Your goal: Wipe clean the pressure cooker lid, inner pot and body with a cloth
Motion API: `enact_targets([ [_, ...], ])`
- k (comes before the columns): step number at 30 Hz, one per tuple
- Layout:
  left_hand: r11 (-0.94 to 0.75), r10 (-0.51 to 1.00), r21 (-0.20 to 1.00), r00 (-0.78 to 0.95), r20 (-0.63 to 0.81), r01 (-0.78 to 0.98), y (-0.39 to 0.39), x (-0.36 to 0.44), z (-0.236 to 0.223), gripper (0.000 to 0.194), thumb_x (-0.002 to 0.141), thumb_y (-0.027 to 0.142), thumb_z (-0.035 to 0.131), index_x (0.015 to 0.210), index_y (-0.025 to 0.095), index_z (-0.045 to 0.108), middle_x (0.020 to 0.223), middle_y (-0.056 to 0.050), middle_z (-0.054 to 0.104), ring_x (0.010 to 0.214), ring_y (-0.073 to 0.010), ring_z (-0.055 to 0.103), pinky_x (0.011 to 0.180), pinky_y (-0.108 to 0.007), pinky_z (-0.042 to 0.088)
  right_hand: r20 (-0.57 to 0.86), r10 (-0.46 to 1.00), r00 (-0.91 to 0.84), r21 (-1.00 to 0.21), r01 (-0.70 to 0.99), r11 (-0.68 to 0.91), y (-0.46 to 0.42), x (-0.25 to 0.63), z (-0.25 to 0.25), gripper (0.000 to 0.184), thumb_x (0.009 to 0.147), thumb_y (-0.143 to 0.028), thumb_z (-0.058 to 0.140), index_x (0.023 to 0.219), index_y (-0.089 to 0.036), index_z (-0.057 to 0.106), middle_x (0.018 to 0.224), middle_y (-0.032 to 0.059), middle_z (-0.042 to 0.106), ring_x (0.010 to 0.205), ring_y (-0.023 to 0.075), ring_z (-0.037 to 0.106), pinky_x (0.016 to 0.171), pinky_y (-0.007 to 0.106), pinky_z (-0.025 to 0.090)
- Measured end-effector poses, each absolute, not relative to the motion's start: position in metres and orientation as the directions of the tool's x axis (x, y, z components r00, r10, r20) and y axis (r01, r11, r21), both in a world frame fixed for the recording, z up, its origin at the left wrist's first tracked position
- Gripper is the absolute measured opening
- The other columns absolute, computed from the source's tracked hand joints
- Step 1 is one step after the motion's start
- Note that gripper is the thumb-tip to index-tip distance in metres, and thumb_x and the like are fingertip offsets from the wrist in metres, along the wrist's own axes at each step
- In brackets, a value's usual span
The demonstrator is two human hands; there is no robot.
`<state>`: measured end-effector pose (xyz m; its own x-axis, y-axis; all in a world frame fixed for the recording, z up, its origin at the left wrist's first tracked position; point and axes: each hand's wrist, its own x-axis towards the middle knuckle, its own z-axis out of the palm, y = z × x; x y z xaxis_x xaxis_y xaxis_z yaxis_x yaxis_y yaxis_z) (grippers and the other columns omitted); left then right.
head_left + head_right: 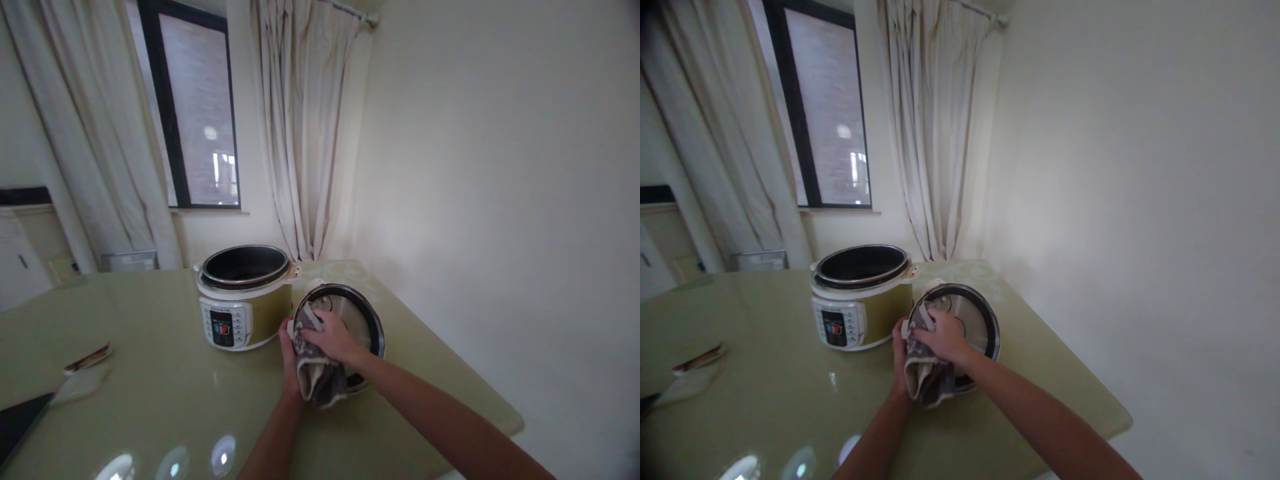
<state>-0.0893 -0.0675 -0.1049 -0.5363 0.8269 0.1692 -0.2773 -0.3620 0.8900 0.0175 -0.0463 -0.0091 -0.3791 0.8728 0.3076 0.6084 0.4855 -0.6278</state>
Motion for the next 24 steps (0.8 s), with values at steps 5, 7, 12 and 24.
enact_targets([
  [5,-0.326,0.847,0.845,-0.528,0.063,-0.423,-0.065,-0.087,-0.109,0.071,0.097,0.081,0.039,0.141,0.027,0.055,0.134,-0.010,0.072,0.128,-0.0279,0.069,0.108,-0.043,0.057,0.333,0.901,-0.278,-0.714,0.550,0.433,-0.020,0.003,0.000,0.028,0.090,-0.041,0.075,0.106,-0.019,0.073,0.101,0.0050,0.076,0.095,0.0234,0.066,0.086,0.031,0.049],
  [7,-0.323,0.835,0.840,-0.548,0.037,-0.435,-0.061,-0.088,-0.112,0.072,0.095,0.083,0.039,0.135,0.026,0.055,0.126,-0.010,0.071,0.121,-0.0273,0.070,0.105,-0.043,0.057,0.294,0.883,-0.366,-0.696,0.551,0.460,-0.020,0.014,-0.005,0.029,0.087,-0.041,0.078,0.106,-0.018,0.074,0.102,0.0051,0.077,0.096,0.0239,0.067,0.087,0.031,0.049],
  [12,-0.301,0.810,0.880,-0.585,0.033,-0.367,-0.062,-0.094,-0.117,0.070,0.087,0.078,0.064,0.133,0.026,0.050,0.132,-0.011,0.065,0.121,-0.0267,0.068,0.104,-0.041,0.055,0.093,0.855,-0.511,-0.640,0.627,0.444,-0.036,0.051,-0.015,0.030,0.084,-0.038,0.082,0.104,-0.017,0.075,0.098,0.0048,0.076,0.088,0.0223,0.068,0.079,0.029,0.050],
  [24,-0.269,0.819,0.938,-0.564,0.104,-0.218,-0.061,-0.110,-0.123,0.062,0.087,0.073,0.065,0.127,0.027,0.053,0.120,-0.008,0.067,0.115,-0.0275,0.067,0.106,-0.046,0.052,0.547,0.835,0.057,-0.642,0.669,0.375,-0.013,0.100,-0.006,0.050,0.095,-0.055,0.066,0.129,-0.020,0.071,0.132,0.0172,0.071,0.132,0.0349,0.061,0.120,0.053,0.043],
])
